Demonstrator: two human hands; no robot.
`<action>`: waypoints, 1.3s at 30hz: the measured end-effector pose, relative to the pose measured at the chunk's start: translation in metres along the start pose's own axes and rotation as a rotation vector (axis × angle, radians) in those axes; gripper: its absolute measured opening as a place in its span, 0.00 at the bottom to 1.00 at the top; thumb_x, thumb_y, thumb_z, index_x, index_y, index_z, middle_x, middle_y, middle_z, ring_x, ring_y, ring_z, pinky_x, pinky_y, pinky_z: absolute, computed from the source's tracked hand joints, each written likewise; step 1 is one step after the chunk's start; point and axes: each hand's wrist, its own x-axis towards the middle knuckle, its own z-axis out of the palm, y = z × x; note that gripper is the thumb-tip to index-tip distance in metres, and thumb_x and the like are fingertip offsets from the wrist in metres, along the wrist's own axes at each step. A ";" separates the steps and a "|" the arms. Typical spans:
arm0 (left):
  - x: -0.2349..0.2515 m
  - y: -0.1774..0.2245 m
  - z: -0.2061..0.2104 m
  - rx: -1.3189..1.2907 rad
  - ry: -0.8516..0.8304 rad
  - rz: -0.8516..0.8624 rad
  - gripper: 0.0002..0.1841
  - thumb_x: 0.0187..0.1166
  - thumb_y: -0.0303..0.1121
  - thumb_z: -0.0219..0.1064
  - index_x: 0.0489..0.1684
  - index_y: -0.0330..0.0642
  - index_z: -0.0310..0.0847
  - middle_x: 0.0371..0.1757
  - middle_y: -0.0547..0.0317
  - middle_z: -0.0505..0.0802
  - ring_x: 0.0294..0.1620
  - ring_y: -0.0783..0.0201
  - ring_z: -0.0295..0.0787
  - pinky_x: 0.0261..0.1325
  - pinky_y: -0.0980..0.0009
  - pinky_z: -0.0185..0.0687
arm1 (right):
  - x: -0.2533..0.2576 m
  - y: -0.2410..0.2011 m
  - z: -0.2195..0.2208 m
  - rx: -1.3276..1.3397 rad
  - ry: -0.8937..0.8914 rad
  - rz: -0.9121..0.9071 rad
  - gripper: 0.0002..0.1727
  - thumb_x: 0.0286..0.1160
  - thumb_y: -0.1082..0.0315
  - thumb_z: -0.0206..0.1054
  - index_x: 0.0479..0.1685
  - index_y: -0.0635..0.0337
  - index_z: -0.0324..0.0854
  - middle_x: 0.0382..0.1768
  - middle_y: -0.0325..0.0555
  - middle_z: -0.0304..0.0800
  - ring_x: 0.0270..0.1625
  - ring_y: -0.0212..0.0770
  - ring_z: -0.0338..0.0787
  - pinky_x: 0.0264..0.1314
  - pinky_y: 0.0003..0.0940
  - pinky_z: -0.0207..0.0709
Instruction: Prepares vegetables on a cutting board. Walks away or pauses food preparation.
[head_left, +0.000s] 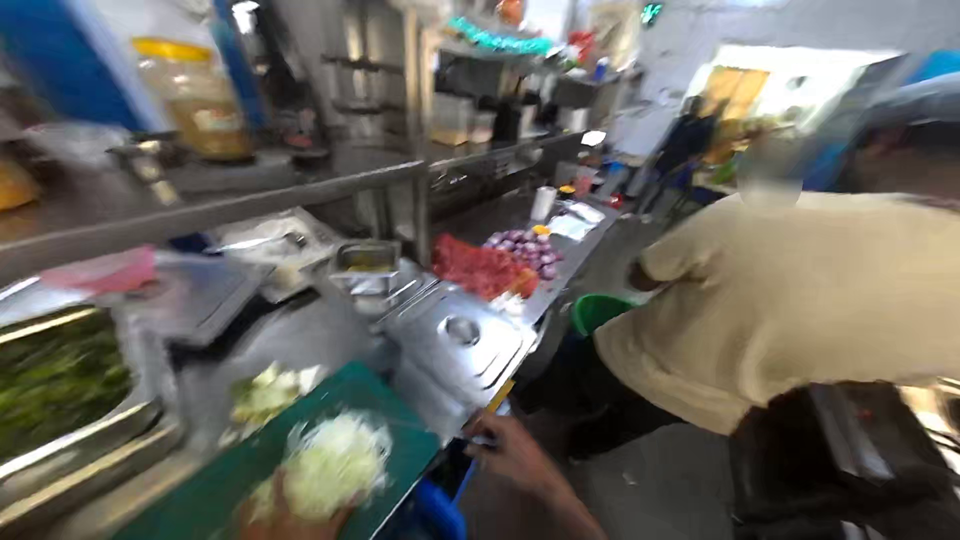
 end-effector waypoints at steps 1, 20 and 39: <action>0.007 0.008 0.001 -0.050 -0.017 -0.036 0.72 0.34 0.63 0.92 0.93 0.45 0.58 0.89 0.23 0.60 0.88 0.24 0.57 0.86 0.33 0.60 | 0.000 0.002 0.005 0.010 0.003 0.000 0.14 0.74 0.61 0.77 0.55 0.54 0.89 0.51 0.39 0.94 0.51 0.33 0.93 0.60 0.36 0.89; 0.021 -0.006 0.007 -0.251 0.215 -0.140 0.36 0.86 0.61 0.51 0.87 0.48 0.71 0.92 0.47 0.66 0.95 0.42 0.48 0.93 0.33 0.37 | 0.040 -0.027 0.107 -0.361 -0.069 0.100 0.21 0.86 0.63 0.61 0.75 0.54 0.80 0.54 0.57 0.93 0.53 0.56 0.94 0.59 0.58 0.87; 0.233 -0.017 0.016 -0.071 -0.272 -0.587 0.57 0.61 0.77 0.70 0.94 0.59 0.56 0.87 0.29 0.66 0.85 0.24 0.59 0.73 0.23 0.63 | 0.151 0.023 0.141 -0.510 0.168 0.270 0.23 0.85 0.69 0.60 0.79 0.61 0.76 0.62 0.68 0.88 0.63 0.67 0.90 0.66 0.62 0.83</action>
